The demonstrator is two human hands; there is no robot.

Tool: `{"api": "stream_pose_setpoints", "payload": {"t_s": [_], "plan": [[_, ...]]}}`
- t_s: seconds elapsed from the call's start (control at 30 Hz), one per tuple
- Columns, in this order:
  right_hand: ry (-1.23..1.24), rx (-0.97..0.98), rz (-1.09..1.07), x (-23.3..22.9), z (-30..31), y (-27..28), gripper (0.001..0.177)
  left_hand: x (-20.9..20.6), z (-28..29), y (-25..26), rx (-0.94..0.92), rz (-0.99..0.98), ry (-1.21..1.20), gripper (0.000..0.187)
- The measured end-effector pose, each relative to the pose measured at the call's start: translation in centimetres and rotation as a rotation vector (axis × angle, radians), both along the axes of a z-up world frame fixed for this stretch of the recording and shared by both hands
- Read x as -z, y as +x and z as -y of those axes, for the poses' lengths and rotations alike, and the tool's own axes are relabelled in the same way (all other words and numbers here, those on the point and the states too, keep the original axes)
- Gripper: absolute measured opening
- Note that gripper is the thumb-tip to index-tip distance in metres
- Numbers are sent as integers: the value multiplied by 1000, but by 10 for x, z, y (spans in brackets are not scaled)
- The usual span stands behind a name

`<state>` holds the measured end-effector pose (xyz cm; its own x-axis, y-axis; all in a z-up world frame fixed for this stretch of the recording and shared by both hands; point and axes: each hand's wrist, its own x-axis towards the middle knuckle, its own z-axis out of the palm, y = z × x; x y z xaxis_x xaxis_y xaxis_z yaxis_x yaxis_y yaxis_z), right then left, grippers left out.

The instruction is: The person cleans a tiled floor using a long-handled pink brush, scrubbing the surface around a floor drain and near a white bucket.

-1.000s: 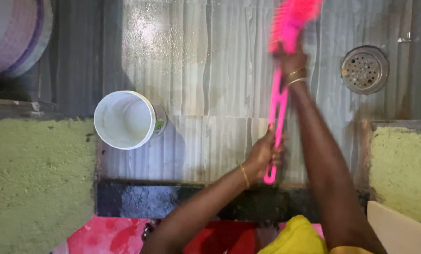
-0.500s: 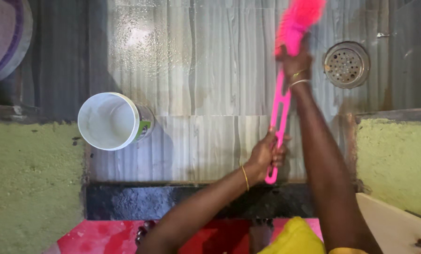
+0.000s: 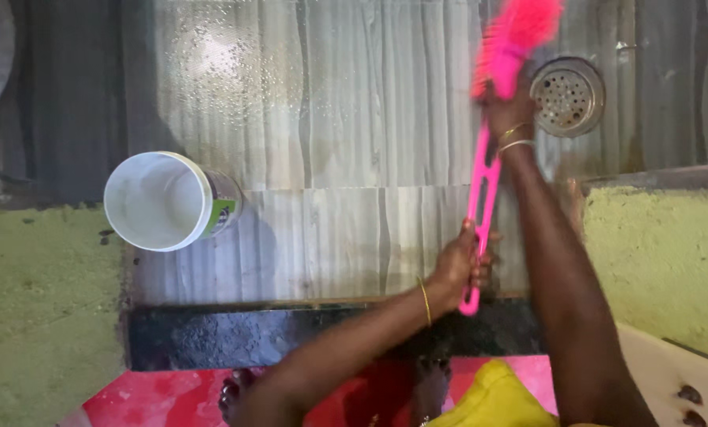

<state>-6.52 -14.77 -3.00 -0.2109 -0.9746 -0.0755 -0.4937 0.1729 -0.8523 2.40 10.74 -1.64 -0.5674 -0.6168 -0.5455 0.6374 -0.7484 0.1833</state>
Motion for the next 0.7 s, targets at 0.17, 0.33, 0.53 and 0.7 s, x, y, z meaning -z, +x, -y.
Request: {"api": "stream_pose_setpoints", "payload": {"t_s": [0.17,0.33,0.53,0.7], "plan": [[92,-221,-282,28,-16,49,70,-11,-52,-6,-237,134,-23,51],[7,-224,-316,42,-39,33,96,-12,-64,11,-82,101,116,60],[-95,162,25,14,38,-59,71,-17,44,-9,120,136,-86,59],[71,-220,-155,25,6,94,89,-37,-20,13,-202,170,32,57]]}}
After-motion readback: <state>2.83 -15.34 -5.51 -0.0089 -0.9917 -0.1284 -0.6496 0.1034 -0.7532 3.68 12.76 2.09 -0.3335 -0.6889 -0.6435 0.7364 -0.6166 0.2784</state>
